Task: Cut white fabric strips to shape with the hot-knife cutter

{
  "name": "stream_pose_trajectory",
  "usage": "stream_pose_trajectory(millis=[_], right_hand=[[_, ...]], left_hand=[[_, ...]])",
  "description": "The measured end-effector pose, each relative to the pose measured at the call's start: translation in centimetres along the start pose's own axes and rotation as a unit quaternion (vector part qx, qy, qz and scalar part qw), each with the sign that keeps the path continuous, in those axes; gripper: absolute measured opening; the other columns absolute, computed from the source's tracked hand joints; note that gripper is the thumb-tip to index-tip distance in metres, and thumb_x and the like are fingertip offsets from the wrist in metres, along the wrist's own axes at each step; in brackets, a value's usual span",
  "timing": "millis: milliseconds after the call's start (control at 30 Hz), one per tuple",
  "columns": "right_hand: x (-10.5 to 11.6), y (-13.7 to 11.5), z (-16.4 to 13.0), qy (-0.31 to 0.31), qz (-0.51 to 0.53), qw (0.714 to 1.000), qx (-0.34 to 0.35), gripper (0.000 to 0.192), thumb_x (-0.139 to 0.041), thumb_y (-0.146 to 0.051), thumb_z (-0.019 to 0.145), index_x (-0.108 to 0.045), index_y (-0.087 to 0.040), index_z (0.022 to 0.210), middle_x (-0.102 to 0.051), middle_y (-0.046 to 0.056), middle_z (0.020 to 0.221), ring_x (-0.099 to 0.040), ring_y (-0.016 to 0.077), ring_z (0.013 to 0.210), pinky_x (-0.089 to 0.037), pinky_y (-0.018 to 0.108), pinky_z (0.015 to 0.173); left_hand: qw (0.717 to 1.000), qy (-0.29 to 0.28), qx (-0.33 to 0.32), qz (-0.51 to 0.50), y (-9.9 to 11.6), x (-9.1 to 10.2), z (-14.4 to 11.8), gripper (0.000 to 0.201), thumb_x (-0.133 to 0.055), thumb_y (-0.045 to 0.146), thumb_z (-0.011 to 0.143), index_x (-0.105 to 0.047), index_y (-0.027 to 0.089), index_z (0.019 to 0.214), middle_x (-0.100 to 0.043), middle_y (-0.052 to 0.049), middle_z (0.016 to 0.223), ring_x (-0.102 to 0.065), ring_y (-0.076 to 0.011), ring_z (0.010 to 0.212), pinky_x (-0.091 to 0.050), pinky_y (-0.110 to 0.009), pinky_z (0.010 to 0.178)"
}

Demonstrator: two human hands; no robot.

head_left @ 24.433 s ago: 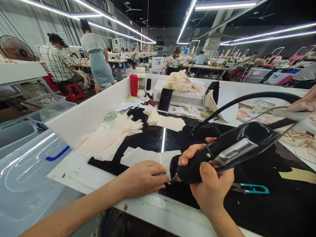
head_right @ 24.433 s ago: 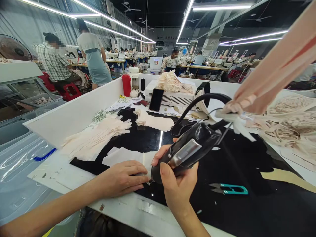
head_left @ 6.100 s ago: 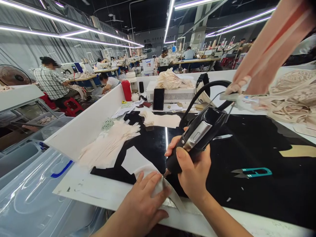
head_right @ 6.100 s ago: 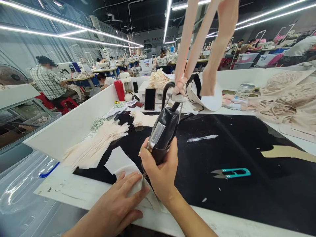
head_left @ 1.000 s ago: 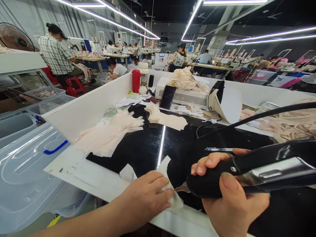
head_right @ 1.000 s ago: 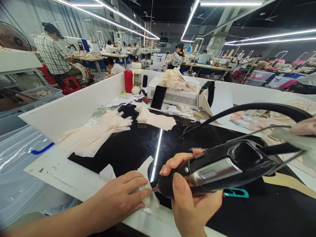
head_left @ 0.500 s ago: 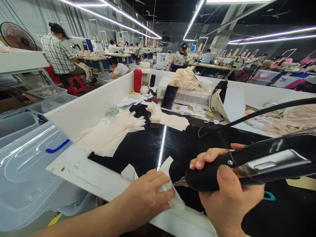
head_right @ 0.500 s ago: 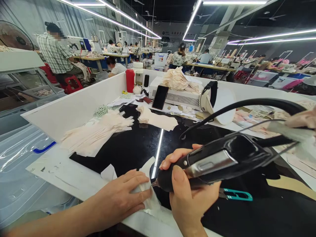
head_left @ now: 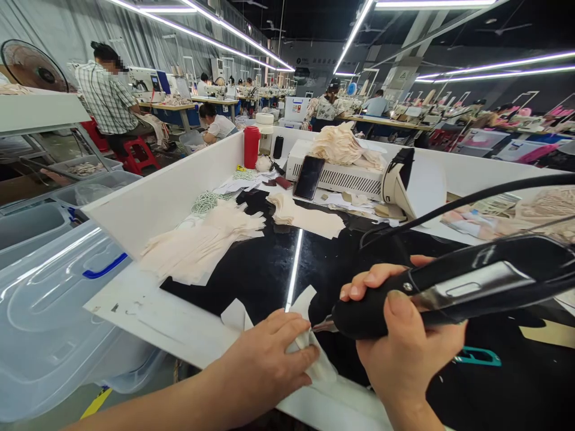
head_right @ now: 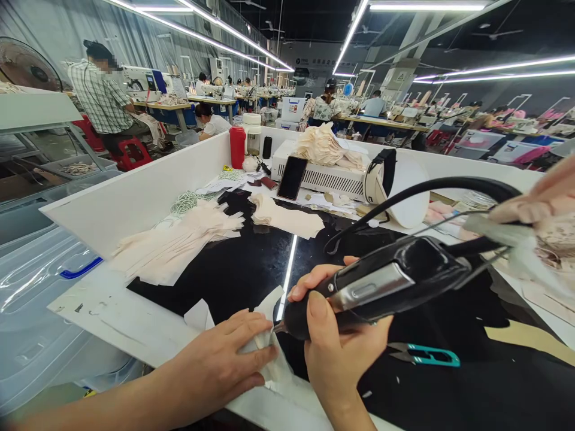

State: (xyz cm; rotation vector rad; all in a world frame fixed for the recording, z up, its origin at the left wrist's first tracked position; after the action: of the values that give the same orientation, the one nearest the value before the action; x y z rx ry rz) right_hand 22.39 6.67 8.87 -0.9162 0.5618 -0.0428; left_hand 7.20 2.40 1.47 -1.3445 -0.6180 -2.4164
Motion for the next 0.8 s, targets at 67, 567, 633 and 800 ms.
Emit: stream_pose_trajectory(millis=[67,567,633,800], right_hand=[[0.0,0.0,-0.1,-0.003,-0.008,1.000,-0.007,0.040,-0.083,-0.024,0.081,-0.059,-0.025,0.114,-0.069,-0.004,0.076,-0.063,0.0153,0.057,-0.060,0.032,0.054],[0.8,-0.8,-0.7,-0.003,-0.012,1.000,-0.003,0.042,-0.084,-0.028,0.080,-0.060,-0.026,0.114,-0.068,-0.005,0.076,-0.062,0.0158,0.056,-0.058,0.032,0.053],[0.9,-0.8,-0.8,-0.007,-0.014,1.000,-0.001,0.041,-0.083,-0.027,0.081,-0.060,-0.026,0.115,-0.068,-0.005,0.077,-0.063,0.0158,0.057,-0.058,0.033,0.054],[1.1,-0.9,-1.1,-0.028,-0.023,0.999,0.008,0.036,-0.080,-0.025,0.086,-0.060,-0.026,0.116,-0.068,-0.004,0.080,-0.064,0.0166,0.060,-0.059,0.034,0.055]], left_hand=[[1.000,-0.003,0.004,0.020,0.5,-0.6,-0.5,0.042,-0.076,0.040,0.097,-0.065,0.014,0.127,-0.065,-0.018,0.133,-0.062,-0.0305,0.129,-0.050,-0.049,0.116],[0.987,-0.080,-0.059,-0.128,-3.9,0.5,3.8,0.026,-0.046,0.016,0.110,-0.069,0.010,0.120,-0.071,-0.012,0.121,-0.068,-0.0214,0.113,-0.057,-0.031,0.104],[0.985,-0.093,-0.068,-0.131,-4.6,0.1,3.8,0.027,-0.045,0.018,0.111,-0.069,0.010,0.120,-0.072,-0.012,0.119,-0.069,-0.0217,0.112,-0.057,-0.032,0.104],[0.984,-0.103,-0.069,-0.130,-5.5,0.8,2.8,0.030,-0.044,0.022,0.113,-0.069,0.013,0.124,-0.072,-0.012,0.123,-0.067,-0.0197,0.117,-0.057,-0.032,0.105]])
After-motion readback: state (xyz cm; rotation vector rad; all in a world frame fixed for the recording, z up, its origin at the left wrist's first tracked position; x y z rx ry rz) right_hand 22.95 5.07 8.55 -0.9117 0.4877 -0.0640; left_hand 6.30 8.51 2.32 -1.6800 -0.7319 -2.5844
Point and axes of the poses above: each hand's wrist, its own z-axis towards the middle knuckle, its own x-axis out of the back of the hand, y = z × x, the point moved 7 cm from there along z, towards the middle knuckle
